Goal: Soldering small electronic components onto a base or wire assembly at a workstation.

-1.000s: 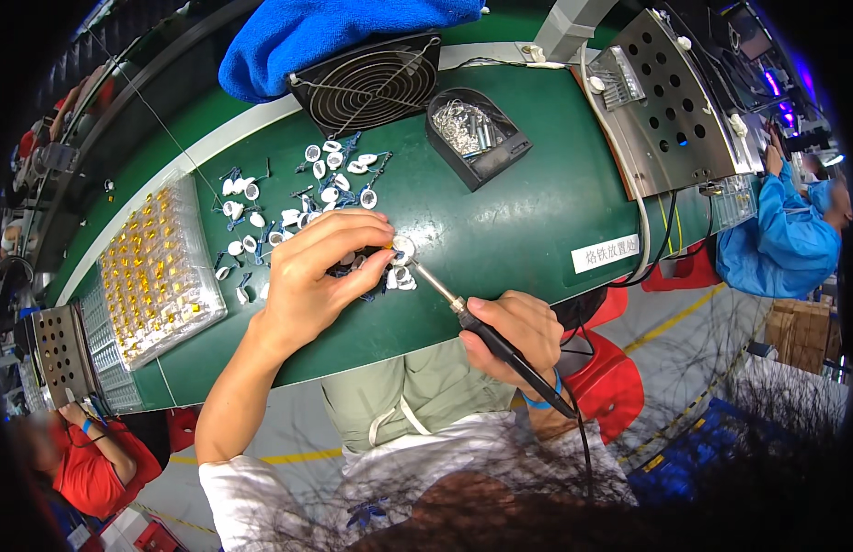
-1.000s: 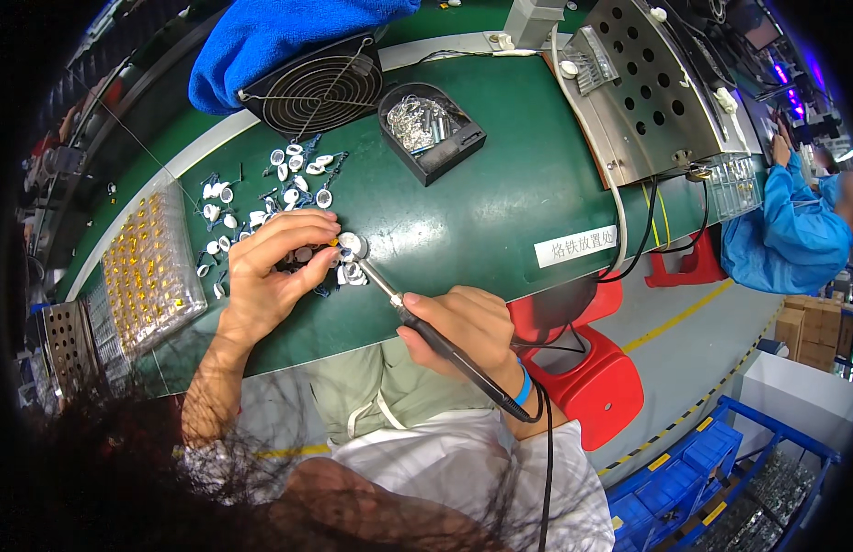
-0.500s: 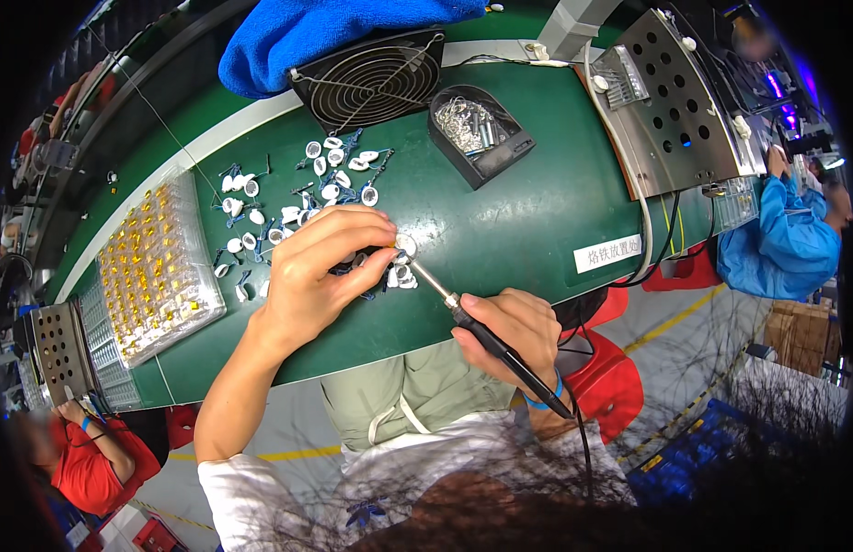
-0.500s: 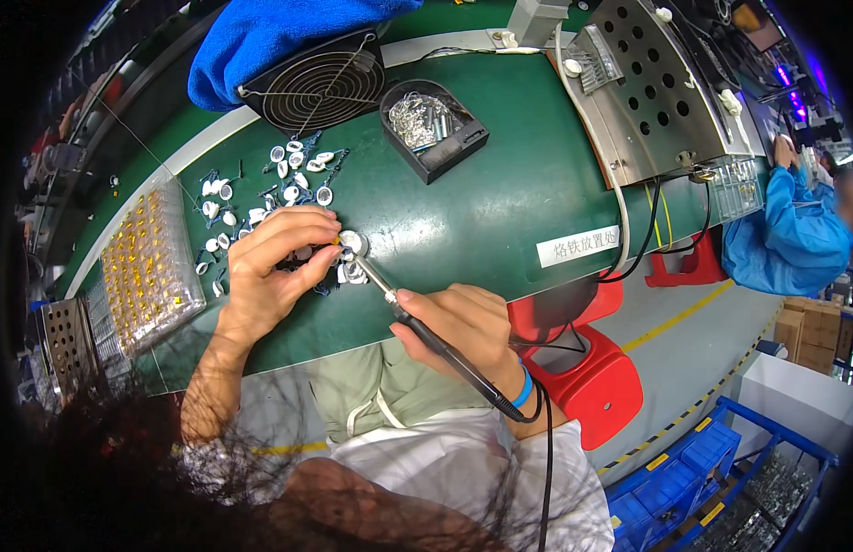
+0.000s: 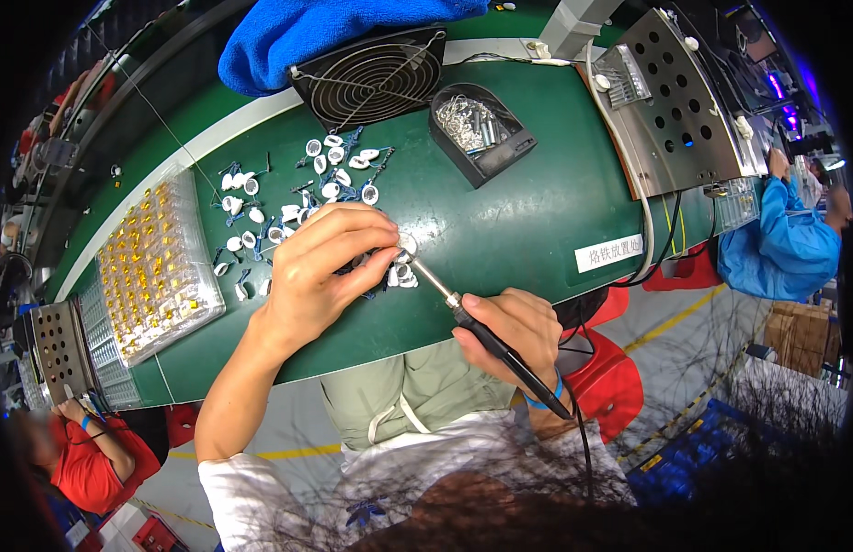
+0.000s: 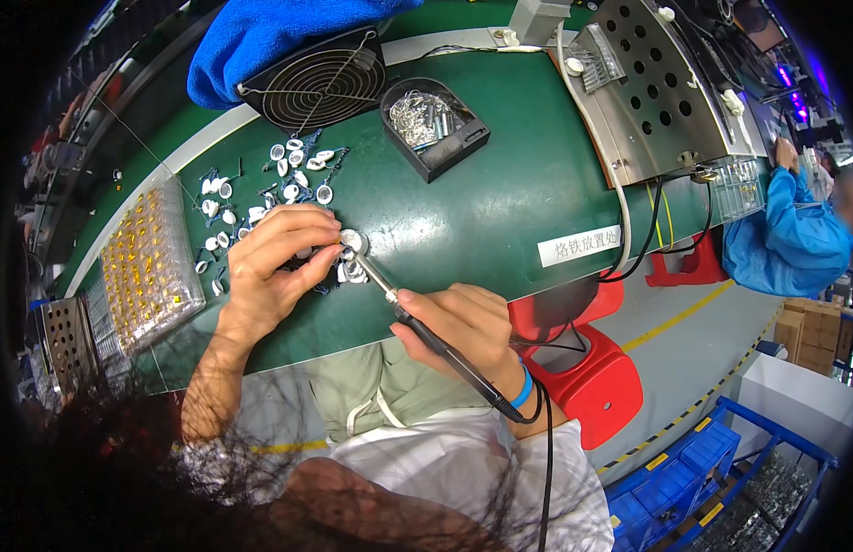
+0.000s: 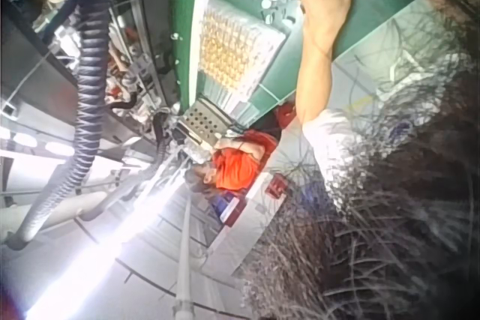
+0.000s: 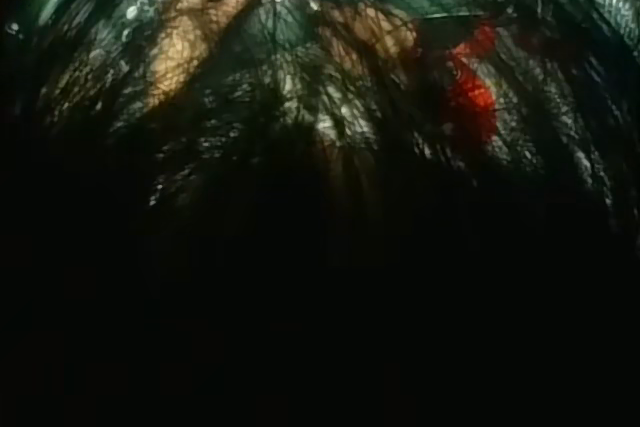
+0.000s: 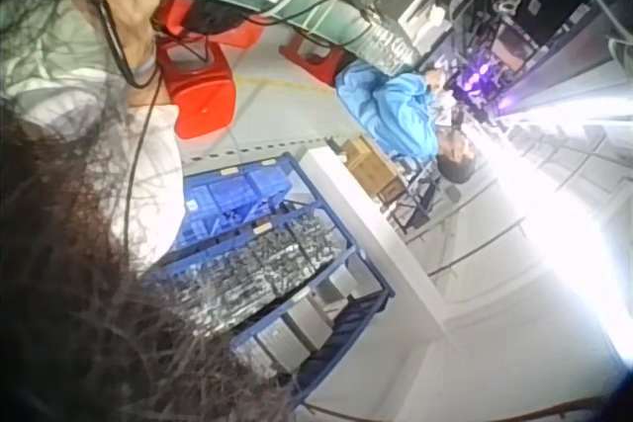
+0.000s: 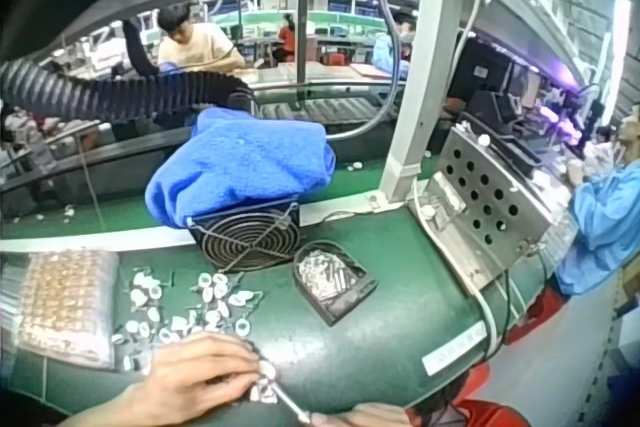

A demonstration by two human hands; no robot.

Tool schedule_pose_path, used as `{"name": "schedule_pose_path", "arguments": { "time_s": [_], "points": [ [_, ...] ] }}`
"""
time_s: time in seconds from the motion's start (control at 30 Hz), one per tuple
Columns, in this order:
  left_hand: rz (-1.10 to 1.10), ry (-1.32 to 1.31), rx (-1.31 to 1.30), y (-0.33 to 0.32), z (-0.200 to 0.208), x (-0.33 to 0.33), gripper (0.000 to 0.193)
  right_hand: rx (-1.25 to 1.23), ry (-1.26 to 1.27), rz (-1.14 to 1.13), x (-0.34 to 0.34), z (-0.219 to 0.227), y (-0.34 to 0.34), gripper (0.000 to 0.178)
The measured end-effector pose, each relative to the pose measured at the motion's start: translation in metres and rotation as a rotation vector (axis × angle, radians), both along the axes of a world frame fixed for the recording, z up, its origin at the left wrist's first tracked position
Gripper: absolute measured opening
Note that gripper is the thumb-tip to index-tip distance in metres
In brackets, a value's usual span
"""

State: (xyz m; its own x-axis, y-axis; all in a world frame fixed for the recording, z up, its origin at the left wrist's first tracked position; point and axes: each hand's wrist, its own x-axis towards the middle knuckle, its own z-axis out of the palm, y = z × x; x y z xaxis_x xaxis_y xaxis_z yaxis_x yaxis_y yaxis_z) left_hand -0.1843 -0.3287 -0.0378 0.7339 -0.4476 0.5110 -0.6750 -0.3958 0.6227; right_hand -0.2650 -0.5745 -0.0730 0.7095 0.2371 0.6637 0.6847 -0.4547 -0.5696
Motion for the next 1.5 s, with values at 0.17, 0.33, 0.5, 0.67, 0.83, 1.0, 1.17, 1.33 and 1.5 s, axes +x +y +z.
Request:
{"name": "schedule_pose_path", "arguments": {
  "time_s": [0.17, 0.33, 0.5, 0.67, 0.83, 1.0, 1.17, 1.33, 1.5],
  "points": [
    [-0.001, -0.004, 0.002, 0.0, 0.001, 0.0, 0.023, 0.013, -0.004, -0.001, -0.001, -0.001, -0.001, 0.041],
    [-0.005, -0.001, 0.001, 0.0, -0.004, 0.0, 0.023, 0.005, 0.027, 0.018, 0.001, -0.001, 0.001, 0.041],
    [-0.005, -0.012, 0.012, 0.0, 0.001, -0.001, 0.023, -0.006, 0.018, 0.02, 0.0, 0.002, 0.0, 0.041],
    [-0.01, -0.017, 0.024, 0.0, -0.001, 0.0, 0.023, 0.03, -0.02, -0.004, -0.002, -0.001, -0.001, 0.042],
    [-0.011, -0.018, 0.014, -0.002, -0.003, 0.003, 0.023, 0.01, 0.0, 0.015, 0.001, -0.002, -0.003, 0.042],
    [-0.008, -0.023, -0.001, 0.005, 0.004, 0.001, 0.021, 0.003, 0.019, -0.022, 0.001, 0.013, -0.002, 0.034],
    [-0.067, -0.066, -0.068, 0.013, 0.001, -0.004, 0.025, -0.088, -0.027, -0.233, 0.028, 0.018, -0.001, 0.049],
    [0.127, -0.035, -0.059, 0.057, 0.048, -0.005, 0.02, -0.253, 0.071, -0.281, 0.042, 0.019, -0.006, 0.056],
    [0.404, 0.262, -0.18, 0.165, 0.054, 0.047, 0.014, 0.036, -0.011, -0.174, 0.025, 0.009, 0.009, 0.051]
  ]
}}
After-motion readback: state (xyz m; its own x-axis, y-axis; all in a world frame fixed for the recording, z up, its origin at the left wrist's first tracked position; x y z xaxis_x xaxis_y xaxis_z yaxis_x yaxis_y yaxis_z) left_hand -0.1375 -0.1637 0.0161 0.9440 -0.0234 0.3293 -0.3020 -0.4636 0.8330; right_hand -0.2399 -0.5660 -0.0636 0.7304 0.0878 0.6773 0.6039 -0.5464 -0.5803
